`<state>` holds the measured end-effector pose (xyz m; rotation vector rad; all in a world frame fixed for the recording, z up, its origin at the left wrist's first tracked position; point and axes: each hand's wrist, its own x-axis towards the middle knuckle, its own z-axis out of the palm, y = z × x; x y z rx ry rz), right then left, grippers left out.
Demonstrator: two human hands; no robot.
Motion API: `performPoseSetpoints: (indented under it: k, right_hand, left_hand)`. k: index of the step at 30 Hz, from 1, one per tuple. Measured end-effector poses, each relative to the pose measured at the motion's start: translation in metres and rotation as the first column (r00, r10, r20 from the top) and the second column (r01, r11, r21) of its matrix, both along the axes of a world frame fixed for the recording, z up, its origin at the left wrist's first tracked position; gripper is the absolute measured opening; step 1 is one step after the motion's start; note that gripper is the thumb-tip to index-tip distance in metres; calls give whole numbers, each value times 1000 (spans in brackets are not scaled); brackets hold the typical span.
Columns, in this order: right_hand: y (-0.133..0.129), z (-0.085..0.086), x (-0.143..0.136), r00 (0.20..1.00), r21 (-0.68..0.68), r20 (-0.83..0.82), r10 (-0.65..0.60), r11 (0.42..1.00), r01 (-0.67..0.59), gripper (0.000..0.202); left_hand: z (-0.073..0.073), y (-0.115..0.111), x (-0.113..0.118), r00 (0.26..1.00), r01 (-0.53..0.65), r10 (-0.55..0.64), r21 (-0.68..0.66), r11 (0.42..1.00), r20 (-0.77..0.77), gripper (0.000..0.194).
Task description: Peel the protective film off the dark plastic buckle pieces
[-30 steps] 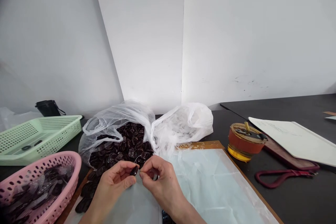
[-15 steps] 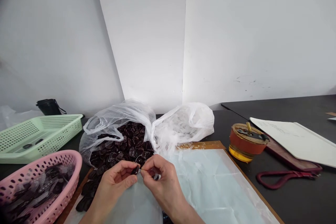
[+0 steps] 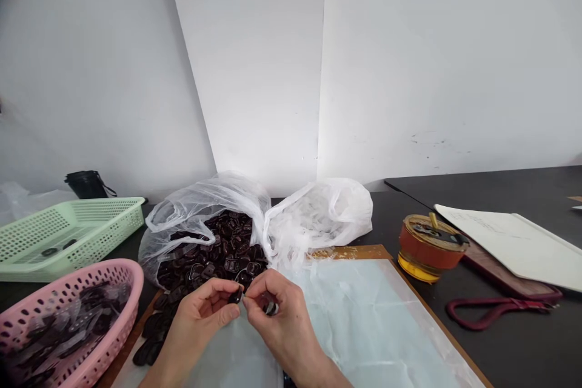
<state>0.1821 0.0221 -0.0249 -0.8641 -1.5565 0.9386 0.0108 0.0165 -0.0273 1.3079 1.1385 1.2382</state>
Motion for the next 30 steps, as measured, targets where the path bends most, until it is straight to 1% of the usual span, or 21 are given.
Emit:
performPoseSetpoints:
  k: [2,4,8,11,18,24,26,30]
  right_hand:
    - [1,-3,-1,999,-14,-41,13,1000,-13,9]
    - [2,-4,-2,994,-55,-105,38,997,-44,10]
    - [4,-1,-2,953,-185,-282,115,968,-171,12]
    - [5,2,-2,917,-202,-368,150,950,-237,14]
    - [5,2,-2,912,-207,-373,168,944,-259,14]
    - [7,0,-2,876,-270,-457,150,916,-298,17]
    - [7,0,-1,867,-265,-471,164,911,-316,18]
    - [7,3,1,870,-215,-455,192,924,-316,17]
  left_hand:
    - [0,0,0,1000,3,-3,1,1000,6,25]
    - [0,0,0,1000,-8,8,-6,1000,28,25]
    - [-1,2,-1,998,-7,8,-11,1000,63,26]
    - [-3,3,-2,996,12,-12,-6,1000,88,26]
    - [0,1,-1,992,-3,1,17,1000,123,24]
    - [-2,2,-1,993,3,-7,39,999,114,23]
    - [-4,3,-2,994,1,-6,42,999,109,24]
    - [-3,2,-2,994,2,-7,44,999,109,24]
